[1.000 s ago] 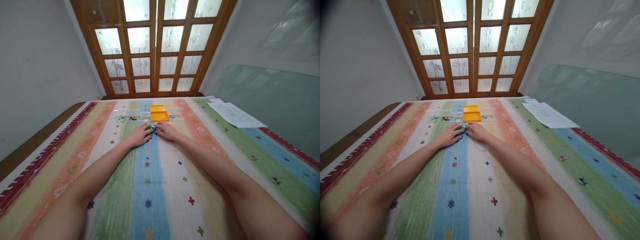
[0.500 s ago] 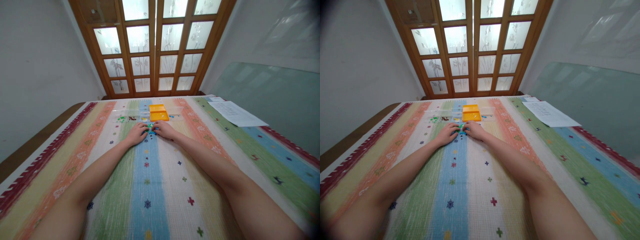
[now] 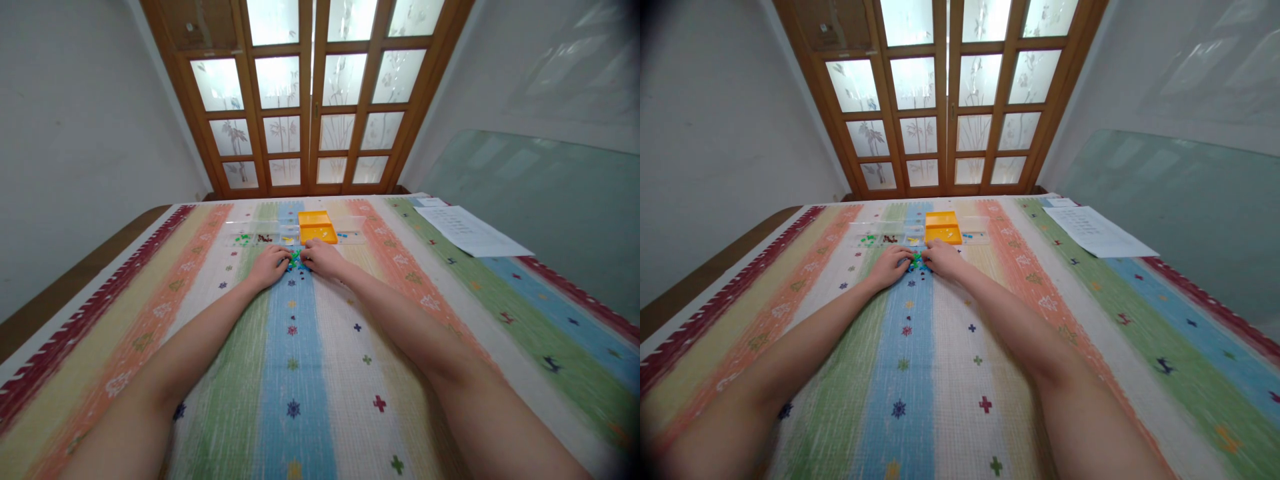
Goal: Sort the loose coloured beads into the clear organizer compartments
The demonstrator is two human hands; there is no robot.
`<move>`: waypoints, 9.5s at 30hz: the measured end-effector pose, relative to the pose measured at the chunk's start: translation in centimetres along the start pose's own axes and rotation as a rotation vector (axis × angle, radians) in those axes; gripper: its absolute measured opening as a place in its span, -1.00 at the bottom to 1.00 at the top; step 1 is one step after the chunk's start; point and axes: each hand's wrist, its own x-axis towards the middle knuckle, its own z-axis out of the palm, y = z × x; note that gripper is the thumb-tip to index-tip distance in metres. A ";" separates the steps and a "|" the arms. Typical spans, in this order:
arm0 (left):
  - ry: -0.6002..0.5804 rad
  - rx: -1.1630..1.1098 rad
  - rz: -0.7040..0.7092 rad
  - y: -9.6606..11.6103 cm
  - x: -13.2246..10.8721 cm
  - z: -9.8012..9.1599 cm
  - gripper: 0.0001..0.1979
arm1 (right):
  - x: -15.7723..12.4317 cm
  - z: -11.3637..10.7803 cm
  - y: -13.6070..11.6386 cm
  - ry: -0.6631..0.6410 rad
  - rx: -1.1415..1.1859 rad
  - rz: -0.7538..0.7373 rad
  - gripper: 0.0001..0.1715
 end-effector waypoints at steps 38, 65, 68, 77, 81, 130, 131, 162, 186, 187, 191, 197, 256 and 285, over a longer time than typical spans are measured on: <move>0.026 0.048 -0.107 -0.7 0.0 0.0 -0.78 | 0.4 -0.1 1.9 0.041 0.017 0.129 -0.80; 0.000 0.039 -0.096 -0.5 0.0 -0.2 -0.77 | 0.2 0.0 2.8 -0.069 0.085 0.204 -0.80; 0.002 0.045 -0.097 -0.5 0.0 -0.2 -0.77 | 0.3 -0.2 2.6 -0.075 0.099 0.201 -0.81; 0.004 0.054 -0.093 -0.7 -0.1 0.0 -0.77 | 0.3 -0.3 1.7 0.013 0.139 0.228 -0.88; 0.004 0.050 -0.101 -0.6 -0.1 -0.1 -0.78 | 0.3 -0.2 1.6 0.099 0.203 0.278 -0.87; 0.008 0.061 -0.090 -0.9 -0.1 0.2 -0.79 | 1.5 0.3 1.7 -0.088 0.109 0.137 -0.78; 0.007 0.062 -0.089 -0.9 -0.1 0.2 -0.78 | 1.5 0.3 1.7 -0.083 0.077 0.151 -0.78; -0.005 0.157 -0.142 -1.7 -0.1 0.5 -0.58 | 2.5 3.4 2.2 0.264 0.779 0.303 -0.89; 0.031 0.162 -0.213 -1.3 -0.1 0.3 -0.77 | 3.3 3.0 1.3 0.280 1.307 0.497 -0.53; 0.032 0.160 -0.213 -1.3 -0.1 0.3 -0.76 | 3.2 3.0 1.1 0.276 1.316 0.490 -0.49; 0.020 0.166 -0.206 -1.5 -0.1 0.3 -0.70 | 3.3 3.0 1.1 0.294 1.340 0.503 -0.48; 0.039 0.167 -0.211 -2.0 -0.2 0.1 -0.73 | 3.2 3.0 1.9 0.326 1.272 0.539 -0.69; 0.390 -0.054 -0.619 -8.4 -0.3 -3.7 -0.82 | 0.9 4.3 2.6 0.354 0.538 0.283 -0.75; 0.179 0.098 -0.290 -5.4 0.3 -1.7 -0.86 | 0.8 3.9 2.0 0.347 0.499 0.269 -0.75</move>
